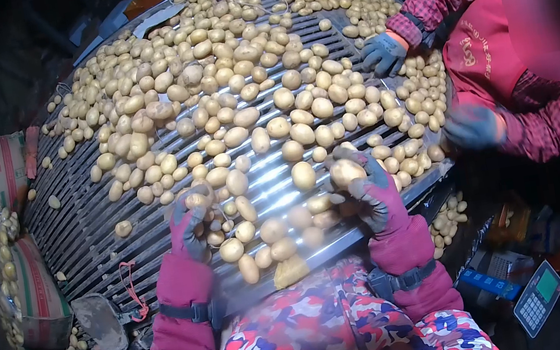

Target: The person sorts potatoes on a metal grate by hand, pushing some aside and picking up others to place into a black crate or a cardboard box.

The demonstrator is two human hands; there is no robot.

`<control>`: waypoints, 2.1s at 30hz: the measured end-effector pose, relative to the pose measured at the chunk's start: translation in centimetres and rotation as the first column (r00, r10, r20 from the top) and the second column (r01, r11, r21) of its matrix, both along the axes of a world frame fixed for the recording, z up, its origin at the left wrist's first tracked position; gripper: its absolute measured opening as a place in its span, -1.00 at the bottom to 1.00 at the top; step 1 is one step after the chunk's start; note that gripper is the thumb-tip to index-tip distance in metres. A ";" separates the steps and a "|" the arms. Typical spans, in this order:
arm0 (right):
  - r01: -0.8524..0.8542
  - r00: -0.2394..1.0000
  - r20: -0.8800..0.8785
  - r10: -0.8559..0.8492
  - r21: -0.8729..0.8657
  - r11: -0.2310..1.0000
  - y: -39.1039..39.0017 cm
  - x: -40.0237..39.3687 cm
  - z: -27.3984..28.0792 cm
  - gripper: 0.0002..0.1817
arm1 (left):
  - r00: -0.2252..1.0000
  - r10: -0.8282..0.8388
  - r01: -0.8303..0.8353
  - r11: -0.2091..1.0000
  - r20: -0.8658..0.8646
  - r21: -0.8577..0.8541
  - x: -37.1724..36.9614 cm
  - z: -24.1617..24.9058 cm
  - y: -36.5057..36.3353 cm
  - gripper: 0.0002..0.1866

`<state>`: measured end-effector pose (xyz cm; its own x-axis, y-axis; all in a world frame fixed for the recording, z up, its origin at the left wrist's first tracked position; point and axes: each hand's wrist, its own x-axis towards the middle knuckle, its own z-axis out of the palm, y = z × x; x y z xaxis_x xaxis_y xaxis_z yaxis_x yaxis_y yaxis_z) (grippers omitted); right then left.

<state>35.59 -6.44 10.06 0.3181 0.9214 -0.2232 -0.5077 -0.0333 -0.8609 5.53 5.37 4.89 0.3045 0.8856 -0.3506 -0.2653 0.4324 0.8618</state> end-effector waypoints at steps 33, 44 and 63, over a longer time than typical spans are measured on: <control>0.222 0.506 0.861 0.054 -0.191 0.956 -4.4 1.4 -2.1 -0.47 | 0.996 -0.086 0.086 0.995 -0.001 0.048 -0.1 0.2 0.9 -0.34; 0.266 0.148 0.986 0.079 -0.117 0.957 -5.1 -2.7 -3.8 -0.47 | 0.973 -0.225 0.217 0.969 0.056 0.118 -0.8 -0.5 2.6 -0.37; 0.321 -0.276 0.909 0.313 -0.220 0.921 0.0 -7.2 -10.2 -0.51 | 0.969 -0.246 0.242 0.963 0.019 0.122 -0.6 -1.6 1.6 -0.50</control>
<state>28.38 -6.48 -0.17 0.4099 0.8969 0.1658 0.9095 -0.3881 -0.1491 4.91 6.96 3.26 0.5266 0.8172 -0.2341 -0.1943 0.3838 0.9028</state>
